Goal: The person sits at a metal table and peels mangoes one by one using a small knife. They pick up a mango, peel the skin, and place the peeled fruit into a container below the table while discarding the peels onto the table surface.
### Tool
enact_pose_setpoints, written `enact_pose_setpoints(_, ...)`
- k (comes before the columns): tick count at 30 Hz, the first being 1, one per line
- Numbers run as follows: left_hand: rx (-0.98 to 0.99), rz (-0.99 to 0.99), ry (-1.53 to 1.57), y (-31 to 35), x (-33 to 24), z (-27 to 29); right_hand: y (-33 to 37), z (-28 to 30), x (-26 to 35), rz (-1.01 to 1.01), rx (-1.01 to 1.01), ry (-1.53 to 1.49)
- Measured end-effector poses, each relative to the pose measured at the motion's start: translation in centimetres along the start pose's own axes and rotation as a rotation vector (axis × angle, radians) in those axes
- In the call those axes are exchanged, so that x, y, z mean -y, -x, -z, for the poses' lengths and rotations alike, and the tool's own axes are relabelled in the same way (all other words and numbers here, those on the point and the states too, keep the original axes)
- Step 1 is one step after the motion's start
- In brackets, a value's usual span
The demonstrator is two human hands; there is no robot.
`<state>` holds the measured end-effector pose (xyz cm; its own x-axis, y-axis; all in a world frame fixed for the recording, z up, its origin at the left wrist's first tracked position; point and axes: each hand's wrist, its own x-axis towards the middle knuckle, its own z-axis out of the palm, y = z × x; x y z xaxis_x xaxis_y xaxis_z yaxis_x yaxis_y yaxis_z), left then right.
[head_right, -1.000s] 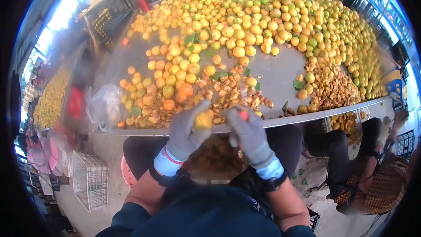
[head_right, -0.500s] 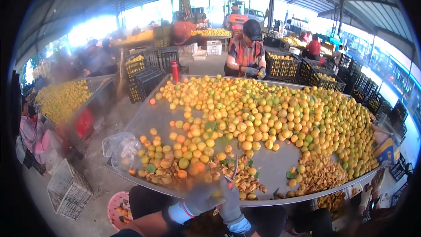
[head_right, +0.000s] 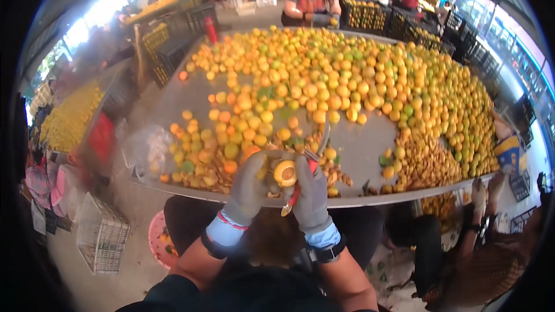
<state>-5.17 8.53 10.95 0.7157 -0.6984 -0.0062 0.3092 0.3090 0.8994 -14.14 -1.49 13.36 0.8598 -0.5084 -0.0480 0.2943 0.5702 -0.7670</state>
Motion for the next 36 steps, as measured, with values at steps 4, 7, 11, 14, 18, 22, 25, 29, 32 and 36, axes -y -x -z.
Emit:
enact_pose_setpoints(4,0.013,0.211,-0.110,3.3,-0.1,0.1,0.6,1.2,-1.9,0.050,-0.007,0.246)
enact_pose_setpoints(7,0.062,0.214,-0.200,2.8,0.1,0.5,0.8,1.8,-2.5,0.103,-0.018,0.554)
enact_pose_setpoints(11,0.015,0.095,-0.097,3.4,0.8,0.0,-0.8,2.8,-1.8,0.375,-0.226,0.410)
enact_pose_setpoints(14,0.030,-0.034,-0.103,3.6,1.3,-0.5,-0.2,0.7,2.1,0.351,-0.139,0.083)
enact_pose_setpoints(18,0.012,0.091,-0.016,3.7,1.5,-1.4,-0.7,-0.5,2.0,0.296,-0.075,0.029)
enact_pose_setpoints(22,-0.180,0.163,-0.062,3.6,1.4,-2.6,-1.0,-0.3,1.2,0.301,-0.129,0.089)
enact_pose_setpoints(25,-0.360,0.096,-0.185,3.2,1.6,-3.7,-1.6,-0.7,0.7,0.307,-0.207,0.079)
enact_pose_setpoints(29,-0.248,-0.559,-0.688,1.8,4.4,-1.9,-2.9,-0.7,0.7,0.261,-0.266,0.023)
enact_pose_setpoints(32,-0.231,-0.589,-0.770,1.0,4.5,-1.7,-3.5,-0.6,-0.1,0.220,-0.253,0.104)
enact_pose_setpoints(36,-0.286,-0.069,-0.286,0.9,4.8,-1.3,-4.2,-0.4,-0.5,0.166,-0.069,0.139)
